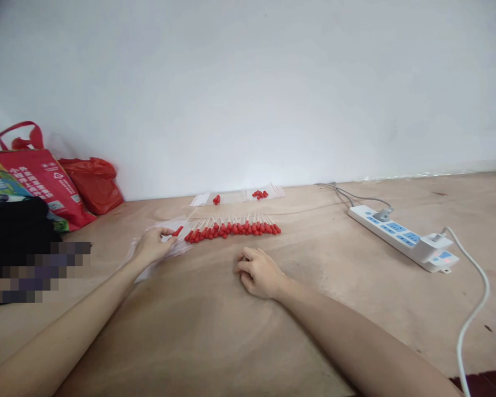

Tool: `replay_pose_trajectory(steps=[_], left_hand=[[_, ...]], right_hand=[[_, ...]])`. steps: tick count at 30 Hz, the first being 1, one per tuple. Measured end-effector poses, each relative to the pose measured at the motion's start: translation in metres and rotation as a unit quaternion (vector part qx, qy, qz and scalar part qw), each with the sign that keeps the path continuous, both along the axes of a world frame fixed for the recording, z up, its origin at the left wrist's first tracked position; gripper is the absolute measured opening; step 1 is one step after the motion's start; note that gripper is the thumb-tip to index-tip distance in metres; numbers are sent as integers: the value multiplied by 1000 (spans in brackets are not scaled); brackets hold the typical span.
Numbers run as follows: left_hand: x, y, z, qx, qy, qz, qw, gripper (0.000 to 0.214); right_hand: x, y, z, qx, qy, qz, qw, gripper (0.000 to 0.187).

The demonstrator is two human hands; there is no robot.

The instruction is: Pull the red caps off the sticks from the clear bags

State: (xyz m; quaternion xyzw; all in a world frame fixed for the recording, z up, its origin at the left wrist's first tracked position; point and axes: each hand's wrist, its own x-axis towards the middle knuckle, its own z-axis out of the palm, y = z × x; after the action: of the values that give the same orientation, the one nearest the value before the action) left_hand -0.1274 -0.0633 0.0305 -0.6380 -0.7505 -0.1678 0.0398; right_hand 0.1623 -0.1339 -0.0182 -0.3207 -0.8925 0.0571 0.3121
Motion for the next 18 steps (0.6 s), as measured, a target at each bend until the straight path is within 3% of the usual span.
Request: replay_pose_trajectory(steps=[2, 4, 7, 11, 14, 18], left_hand=[[-2, -6, 0, 61, -28, -5, 998, 26], [2, -16, -3, 115, -62, -52, 990, 24], [20, -36, -9, 138, -79, -185, 970, 20], [55, -59, -13, 104, -37, -339, 934, 14], [72, -62, -15, 95, -23, -383, 918, 12], [72, -54, -24, 106, -29, -391, 914, 12]], right_hand=[[0, 1, -1, 8, 0, -4, 1000, 24], [-1, 2, -3, 28, 8, -23, 999, 25], [-4, 3, -4, 86, 44, -88, 991, 30], [-9, 8, -2, 163, 53, -152, 973, 40], [-10, 17, 0, 188, 18, -147, 971, 42], [-11, 33, 0, 194, -12, -129, 972, 28]])
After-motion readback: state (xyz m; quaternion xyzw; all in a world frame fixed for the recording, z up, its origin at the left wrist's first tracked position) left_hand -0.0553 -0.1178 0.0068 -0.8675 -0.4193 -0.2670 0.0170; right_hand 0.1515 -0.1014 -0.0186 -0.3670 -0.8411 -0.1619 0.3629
